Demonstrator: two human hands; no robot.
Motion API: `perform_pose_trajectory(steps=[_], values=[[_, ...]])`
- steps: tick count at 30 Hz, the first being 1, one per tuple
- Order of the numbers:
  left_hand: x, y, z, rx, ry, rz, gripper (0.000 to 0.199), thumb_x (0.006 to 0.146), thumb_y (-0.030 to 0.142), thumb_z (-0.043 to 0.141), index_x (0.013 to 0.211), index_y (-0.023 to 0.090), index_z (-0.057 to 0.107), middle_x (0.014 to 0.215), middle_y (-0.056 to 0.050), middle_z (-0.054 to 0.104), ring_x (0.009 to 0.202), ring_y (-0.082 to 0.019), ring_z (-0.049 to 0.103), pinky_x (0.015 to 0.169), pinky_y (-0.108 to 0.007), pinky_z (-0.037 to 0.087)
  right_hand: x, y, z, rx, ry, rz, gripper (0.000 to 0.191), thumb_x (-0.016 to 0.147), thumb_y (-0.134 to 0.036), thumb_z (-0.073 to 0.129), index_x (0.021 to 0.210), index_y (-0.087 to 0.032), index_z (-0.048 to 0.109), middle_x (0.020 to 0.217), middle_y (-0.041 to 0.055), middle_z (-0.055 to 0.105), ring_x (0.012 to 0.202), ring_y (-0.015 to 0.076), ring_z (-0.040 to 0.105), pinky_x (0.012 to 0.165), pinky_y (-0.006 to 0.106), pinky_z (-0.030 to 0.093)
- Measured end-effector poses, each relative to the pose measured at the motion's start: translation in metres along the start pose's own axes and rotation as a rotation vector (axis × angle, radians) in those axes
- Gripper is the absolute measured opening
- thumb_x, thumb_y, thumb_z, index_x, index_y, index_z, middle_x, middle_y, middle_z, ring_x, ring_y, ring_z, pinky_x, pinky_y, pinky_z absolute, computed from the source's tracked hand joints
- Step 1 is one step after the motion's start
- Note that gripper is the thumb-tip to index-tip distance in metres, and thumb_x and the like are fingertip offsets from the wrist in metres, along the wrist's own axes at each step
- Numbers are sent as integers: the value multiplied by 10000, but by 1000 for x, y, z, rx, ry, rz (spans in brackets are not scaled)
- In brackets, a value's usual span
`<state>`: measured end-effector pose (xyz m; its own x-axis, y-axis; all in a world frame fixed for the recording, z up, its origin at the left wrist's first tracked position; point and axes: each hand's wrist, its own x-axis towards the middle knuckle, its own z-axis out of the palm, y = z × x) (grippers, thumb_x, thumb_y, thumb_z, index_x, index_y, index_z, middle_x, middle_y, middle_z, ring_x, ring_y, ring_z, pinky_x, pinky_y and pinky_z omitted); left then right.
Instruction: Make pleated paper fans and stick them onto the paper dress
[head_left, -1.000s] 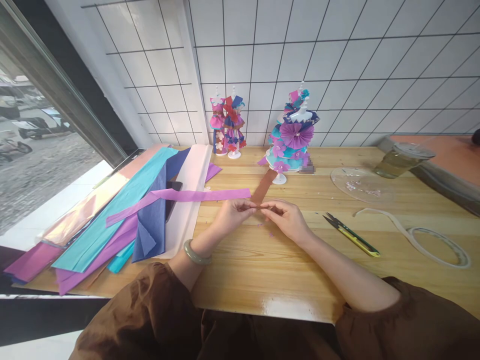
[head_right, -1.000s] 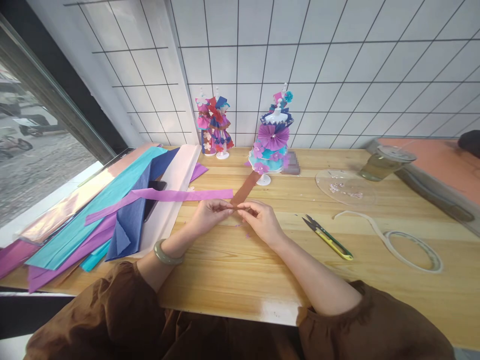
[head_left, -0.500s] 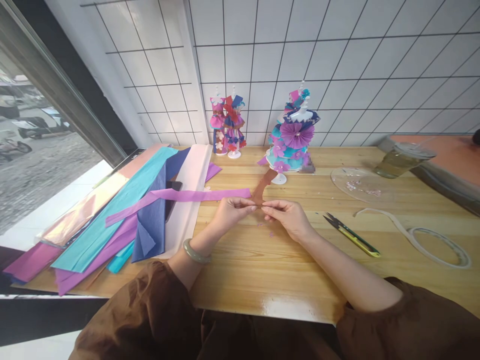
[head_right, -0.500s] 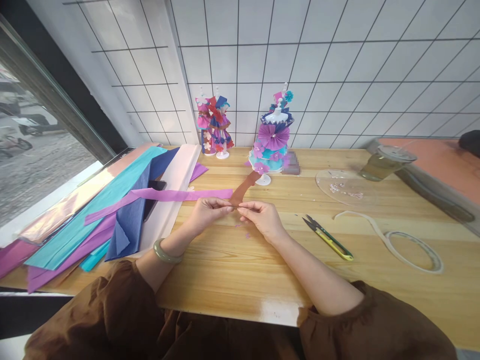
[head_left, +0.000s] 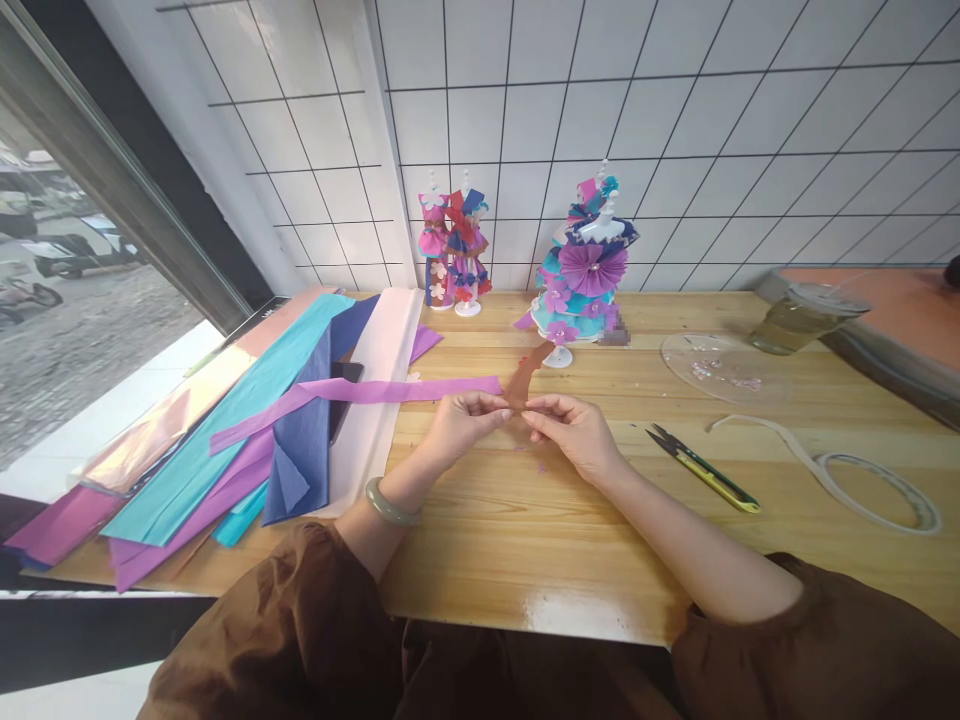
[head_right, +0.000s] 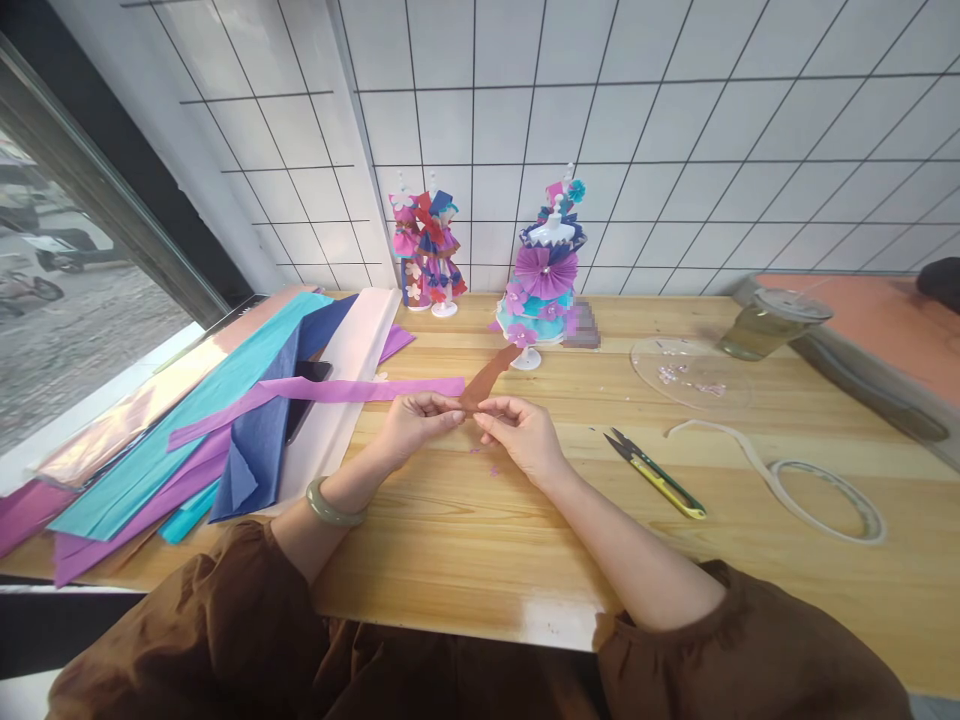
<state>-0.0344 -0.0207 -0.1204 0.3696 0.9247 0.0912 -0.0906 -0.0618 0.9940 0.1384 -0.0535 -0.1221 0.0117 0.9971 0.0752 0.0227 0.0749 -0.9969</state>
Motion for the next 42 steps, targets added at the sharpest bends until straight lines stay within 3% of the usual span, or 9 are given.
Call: perform_pose_trajectory(steps=[5, 9, 20, 32, 37, 42], values=[[-1, 4, 2, 1, -46, -5, 473, 644, 297, 699, 1065, 130, 564, 752, -40, 641, 651, -104, 568, 592, -213, 417, -2, -3, 2, -77, -7, -41, 281, 674, -345, 662, 878, -159, 609, 723, 13, 609, 497, 90, 556, 509, 245, 470], [-2, 7, 3, -51, -90, -58, 669, 640, 261, 705, 1236, 157, 421, 813, -47, 632, 730, -118, 577, 660, -233, 423, -3, -4, 2, -138, -4, -77, 291, 684, -367, 644, 887, -161, 608, 750, 19, 608, 507, 95, 563, 510, 250, 487], [-1, 5, 2, -26, -103, -28, 626, 668, 227, 674, 1233, 141, 417, 751, -14, 597, 654, -89, 542, 602, -203, 390, -4, 0, 5, -126, -44, -40, 393, 688, -337, 645, 1040, -184, 564, 932, 46, 567, 558, 101, 601, 548, 268, 516], [-1, 6, 2, -56, -59, -25, 650, 652, 227, 691, 1235, 145, 415, 744, -14, 601, 657, -90, 546, 606, -206, 390, -4, -3, 6, -129, -9, -94, 383, 694, -345, 635, 1030, -177, 566, 841, 19, 564, 510, 80, 559, 522, 253, 494], [-1, 7, 4, -126, -57, 12, 670, 619, 193, 711, 1219, 150, 416, 850, -51, 629, 807, -146, 590, 727, -267, 430, -7, -6, 8, -218, 46, -152, 376, 729, -322, 600, 1078, -190, 559, 750, 2, 580, 520, 99, 570, 507, 243, 483], [-1, 6, 3, -44, -43, 40, 639, 631, 203, 702, 1210, 144, 440, 804, -40, 626, 741, -128, 587, 708, -260, 434, -11, -5, 10, -332, 44, -233, 377, 746, -297, 579, 1105, -187, 555, 621, -17, 577, 528, 124, 589, 527, 251, 484]])
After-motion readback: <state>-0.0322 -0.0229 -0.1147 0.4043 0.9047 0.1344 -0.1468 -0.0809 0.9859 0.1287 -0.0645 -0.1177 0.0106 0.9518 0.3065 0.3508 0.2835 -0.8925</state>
